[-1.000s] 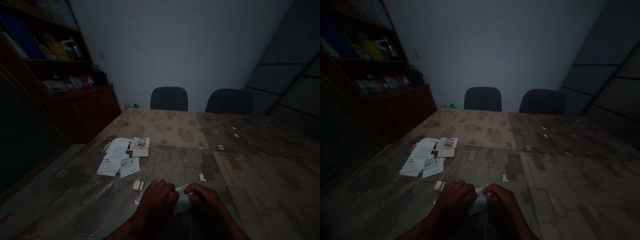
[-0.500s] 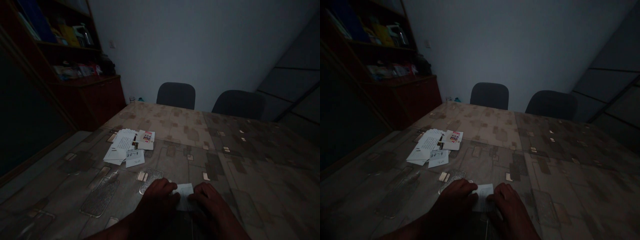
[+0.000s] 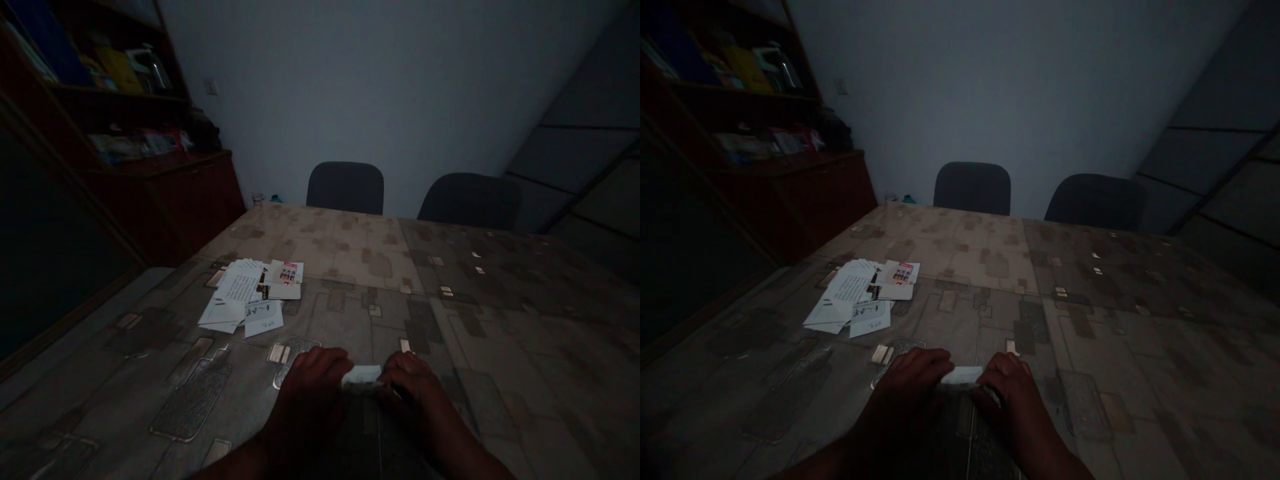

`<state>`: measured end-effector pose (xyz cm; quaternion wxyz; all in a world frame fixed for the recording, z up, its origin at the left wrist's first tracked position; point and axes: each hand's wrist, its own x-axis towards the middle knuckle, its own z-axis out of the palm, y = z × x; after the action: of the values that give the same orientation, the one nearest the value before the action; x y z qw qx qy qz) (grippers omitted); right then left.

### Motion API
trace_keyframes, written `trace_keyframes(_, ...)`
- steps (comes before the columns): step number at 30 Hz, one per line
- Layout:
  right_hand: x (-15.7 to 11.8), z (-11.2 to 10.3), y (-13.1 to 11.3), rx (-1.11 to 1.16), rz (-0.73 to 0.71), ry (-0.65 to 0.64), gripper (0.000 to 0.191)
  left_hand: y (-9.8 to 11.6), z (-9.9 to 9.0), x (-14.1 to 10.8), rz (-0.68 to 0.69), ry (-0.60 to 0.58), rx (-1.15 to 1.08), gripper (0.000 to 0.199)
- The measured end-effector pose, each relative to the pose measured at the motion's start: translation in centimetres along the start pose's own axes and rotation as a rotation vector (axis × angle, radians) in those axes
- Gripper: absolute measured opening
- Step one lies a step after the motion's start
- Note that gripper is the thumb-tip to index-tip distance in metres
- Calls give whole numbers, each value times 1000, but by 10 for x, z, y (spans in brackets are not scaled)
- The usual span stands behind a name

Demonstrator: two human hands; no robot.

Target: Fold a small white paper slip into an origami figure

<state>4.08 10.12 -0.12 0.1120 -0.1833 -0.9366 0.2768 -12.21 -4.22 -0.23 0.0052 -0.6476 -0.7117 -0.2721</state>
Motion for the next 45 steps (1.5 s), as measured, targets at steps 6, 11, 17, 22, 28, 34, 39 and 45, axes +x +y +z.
trace_keyframes(6,-14,3,0,-113,77,35,13,10,13,-15,292,162,124,31)
trace_keyframes(11,-14,4,-6,-158,147,48,13,8,22,-22,340,67,177,33)
trace_keyframes(17,-9,3,-11,-155,209,42,11,-6,26,-27,389,11,225,46)
trace_keyframes(22,-5,0,-4,-150,178,67,16,-7,24,-18,363,-110,179,57)
trace_keyframes(28,5,-6,14,-199,30,163,14,-7,26,4,315,-188,132,69)
trace_keyframes(34,6,-5,16,-123,71,119,16,-11,31,3,339,-149,90,65)
trace_keyframes(39,9,-4,13,-149,155,147,14,-11,29,1,278,-174,70,71)
trace_keyframes(45,11,-1,13,-177,177,175,14,-10,28,0,279,-174,74,70)
